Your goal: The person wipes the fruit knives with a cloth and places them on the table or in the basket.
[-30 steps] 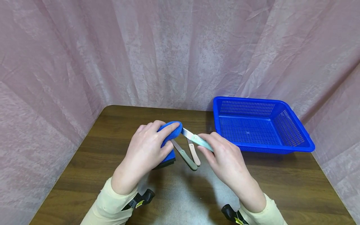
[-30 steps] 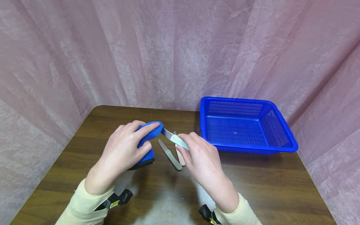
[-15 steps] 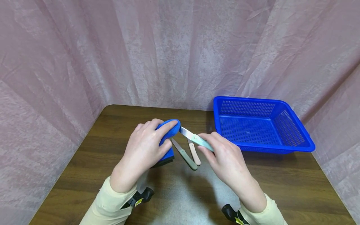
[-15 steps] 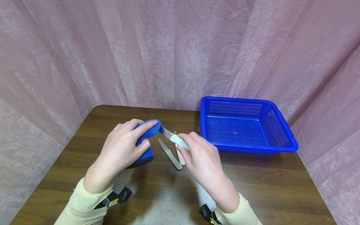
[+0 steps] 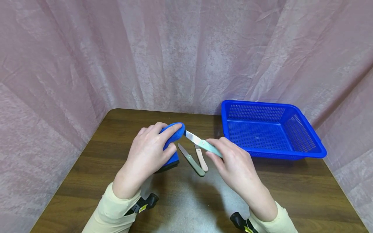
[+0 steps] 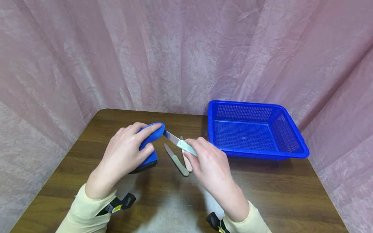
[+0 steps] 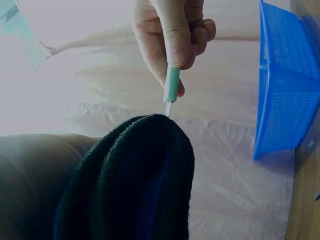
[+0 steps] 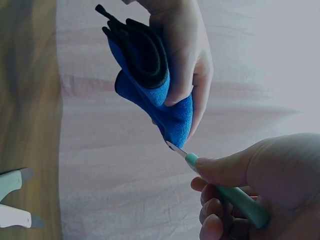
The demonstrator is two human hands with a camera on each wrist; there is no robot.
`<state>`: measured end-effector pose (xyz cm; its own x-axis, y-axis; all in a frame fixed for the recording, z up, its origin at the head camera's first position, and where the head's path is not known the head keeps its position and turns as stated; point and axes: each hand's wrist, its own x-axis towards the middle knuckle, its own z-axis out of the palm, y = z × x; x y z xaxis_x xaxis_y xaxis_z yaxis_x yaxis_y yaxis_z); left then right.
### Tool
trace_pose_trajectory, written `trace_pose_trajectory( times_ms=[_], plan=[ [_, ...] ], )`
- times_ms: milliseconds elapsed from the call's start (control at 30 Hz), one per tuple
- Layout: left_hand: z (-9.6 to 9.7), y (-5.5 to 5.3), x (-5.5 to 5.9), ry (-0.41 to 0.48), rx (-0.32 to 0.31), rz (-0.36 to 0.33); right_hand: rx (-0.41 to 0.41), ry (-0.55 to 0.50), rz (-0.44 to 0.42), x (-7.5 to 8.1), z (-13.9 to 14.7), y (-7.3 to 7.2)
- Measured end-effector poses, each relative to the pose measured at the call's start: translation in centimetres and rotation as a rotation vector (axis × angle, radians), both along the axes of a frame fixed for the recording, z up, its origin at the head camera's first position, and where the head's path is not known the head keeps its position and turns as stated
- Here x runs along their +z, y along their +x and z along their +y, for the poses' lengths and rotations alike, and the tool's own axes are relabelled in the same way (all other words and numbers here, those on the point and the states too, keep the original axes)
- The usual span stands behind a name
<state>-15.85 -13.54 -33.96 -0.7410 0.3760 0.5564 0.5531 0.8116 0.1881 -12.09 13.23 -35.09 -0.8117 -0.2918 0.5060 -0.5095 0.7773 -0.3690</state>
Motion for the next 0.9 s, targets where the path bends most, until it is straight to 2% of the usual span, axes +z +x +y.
trace_pose_trajectory(
  times_ms=[567,900],
  plan=[
    [-0.04,0.05,0.11,-0.008,0.01,-0.02,-0.004,0.003,-0.008,0.07,0.04,0.02],
    [0.01,0.02,0.04,-0.007,0.008,-0.017,-0.019,0.005,0.02,0.06,0.11,0.03]
  ],
)
